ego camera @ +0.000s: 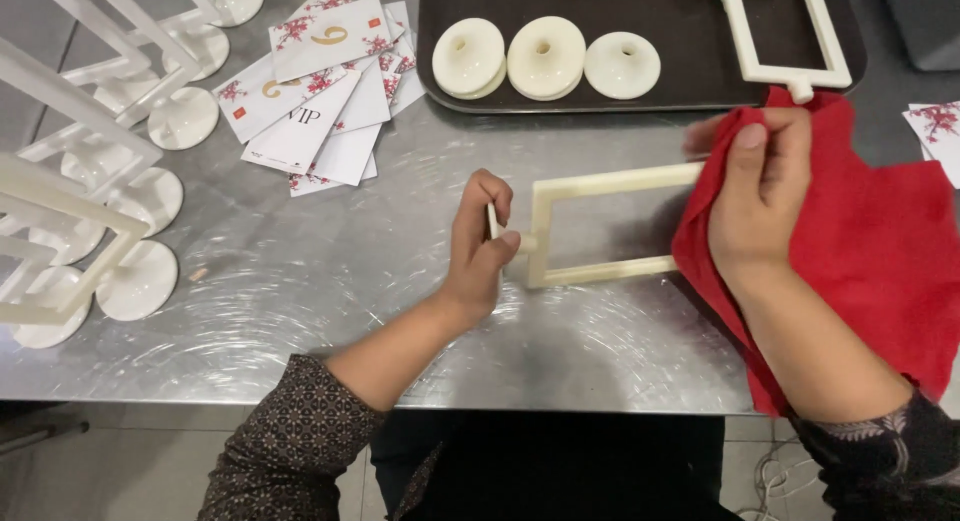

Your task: The person assembles white plastic candle holders by attaching circular bases to square frames. They repeatedly pick up a frame and a base, connect the two parts, and then wipe the assembled unit with a red cloth. The finished items are placed on a metal table alongside other completed holders.

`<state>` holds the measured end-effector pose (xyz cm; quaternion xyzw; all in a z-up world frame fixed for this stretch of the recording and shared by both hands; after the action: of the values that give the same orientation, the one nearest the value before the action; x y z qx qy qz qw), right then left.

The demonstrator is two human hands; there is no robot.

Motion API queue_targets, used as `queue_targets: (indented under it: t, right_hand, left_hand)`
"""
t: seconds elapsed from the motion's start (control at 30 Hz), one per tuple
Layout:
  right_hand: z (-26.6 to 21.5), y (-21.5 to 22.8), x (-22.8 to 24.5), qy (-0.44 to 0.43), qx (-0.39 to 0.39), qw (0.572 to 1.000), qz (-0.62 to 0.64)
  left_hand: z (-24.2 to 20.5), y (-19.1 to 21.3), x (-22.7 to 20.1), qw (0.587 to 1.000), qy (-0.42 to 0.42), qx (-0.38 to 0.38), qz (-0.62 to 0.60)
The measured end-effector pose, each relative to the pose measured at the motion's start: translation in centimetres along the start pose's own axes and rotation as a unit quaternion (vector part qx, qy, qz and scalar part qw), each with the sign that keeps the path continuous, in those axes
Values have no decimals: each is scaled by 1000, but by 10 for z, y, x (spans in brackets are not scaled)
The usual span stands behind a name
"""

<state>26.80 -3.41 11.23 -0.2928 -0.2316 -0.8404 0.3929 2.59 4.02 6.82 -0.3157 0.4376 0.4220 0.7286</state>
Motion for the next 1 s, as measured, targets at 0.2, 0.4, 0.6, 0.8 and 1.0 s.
queue_targets:
  t: [0.2, 0.4, 0.6, 0.8, 1.0]
  right_hand:
    - [-11, 5, -79, -295, -130, 945, -59]
    - [-45, -40, -112, -399, -170, 895, 109]
    - [-23, 15, -163, -236, -116, 958, -110]
    - [21, -13, 36, 154, -169, 973, -43]
    - [-28, -145, 64, 350, 94, 917, -167]
  left_hand:
    - [-2, 9, -21, 997, -71, -28, -3]
    - [2, 26, -24, 991, -92, -102, 5]
    - [15, 54, -17, 979, -25, -185, -81]
    - [8, 27, -2, 995, 19, -100, -15]
    - [-7, 8, 48, 992, 90, -62, -68]
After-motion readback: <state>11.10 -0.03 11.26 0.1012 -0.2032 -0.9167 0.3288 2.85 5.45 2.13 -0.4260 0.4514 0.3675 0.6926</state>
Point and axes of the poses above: each hand's wrist, its own z-axis towards the middle knuckle, its own y-axis out of the back of the hand, x = y × z, the point moved 9 cm from there along z, towards the middle knuckle, and after that the axes turned 6 degrees about y, right-handed, at the moved point
